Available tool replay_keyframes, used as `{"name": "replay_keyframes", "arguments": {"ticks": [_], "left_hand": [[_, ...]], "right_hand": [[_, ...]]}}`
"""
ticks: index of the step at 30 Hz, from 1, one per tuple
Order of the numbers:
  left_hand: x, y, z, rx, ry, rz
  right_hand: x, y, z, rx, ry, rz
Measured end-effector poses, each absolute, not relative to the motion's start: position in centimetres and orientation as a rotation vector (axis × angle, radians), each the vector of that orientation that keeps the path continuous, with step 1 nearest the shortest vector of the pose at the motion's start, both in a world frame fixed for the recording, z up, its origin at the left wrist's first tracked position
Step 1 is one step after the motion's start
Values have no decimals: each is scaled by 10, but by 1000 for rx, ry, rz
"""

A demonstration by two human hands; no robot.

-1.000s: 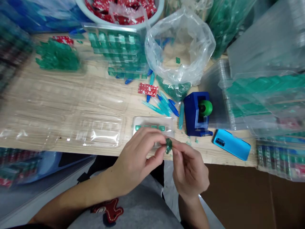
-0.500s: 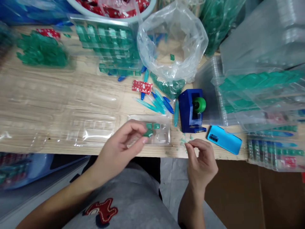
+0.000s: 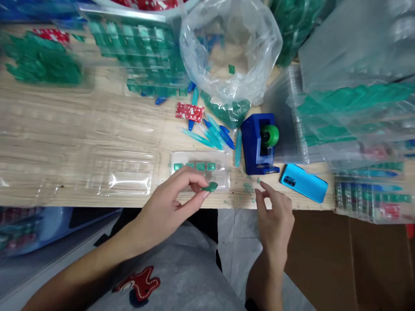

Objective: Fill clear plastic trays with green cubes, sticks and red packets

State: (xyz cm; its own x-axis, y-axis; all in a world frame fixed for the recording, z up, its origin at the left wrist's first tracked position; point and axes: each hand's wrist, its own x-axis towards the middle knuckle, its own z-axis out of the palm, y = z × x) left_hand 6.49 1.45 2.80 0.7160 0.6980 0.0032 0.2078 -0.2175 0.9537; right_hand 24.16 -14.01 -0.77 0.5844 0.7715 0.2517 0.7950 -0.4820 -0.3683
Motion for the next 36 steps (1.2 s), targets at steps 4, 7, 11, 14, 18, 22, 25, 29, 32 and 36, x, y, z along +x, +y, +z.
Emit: {"name": "replay_keyframes", "arguments": {"ticks": [4, 7, 11, 14, 18, 22, 25, 29, 32, 36], "left_hand": [[69, 12, 26, 2047, 594, 642], [69, 13, 32, 2154, 521, 677], [66, 15, 46, 2124, 446, 586], [63, 13, 52, 2206, 454, 654], [61, 8, 50, 2343, 460, 724], [56, 9, 46, 2470, 398, 709], [56, 11, 46, 2631, 355, 704], [64, 8, 45, 2838, 363, 764], [72, 7, 41, 2880, 385, 782], [78, 10, 34, 2646, 434, 768]], "right_hand": [[214, -123, 8, -1921, -1063, 426], [196, -109, 16, -1591, -898, 756], [190, -100, 20, -1440, -784, 777], [189, -100, 22, -1466, -793, 726], [183, -99, 30, -1542, -856, 649], [177, -98, 32, -1588, -867, 617], [173, -99, 30, -1633, -883, 562], [168, -102, 27, -1731, -878, 418], [167, -101, 24, -1788, -925, 355], [168, -95, 24, -1792, -955, 333]]}}
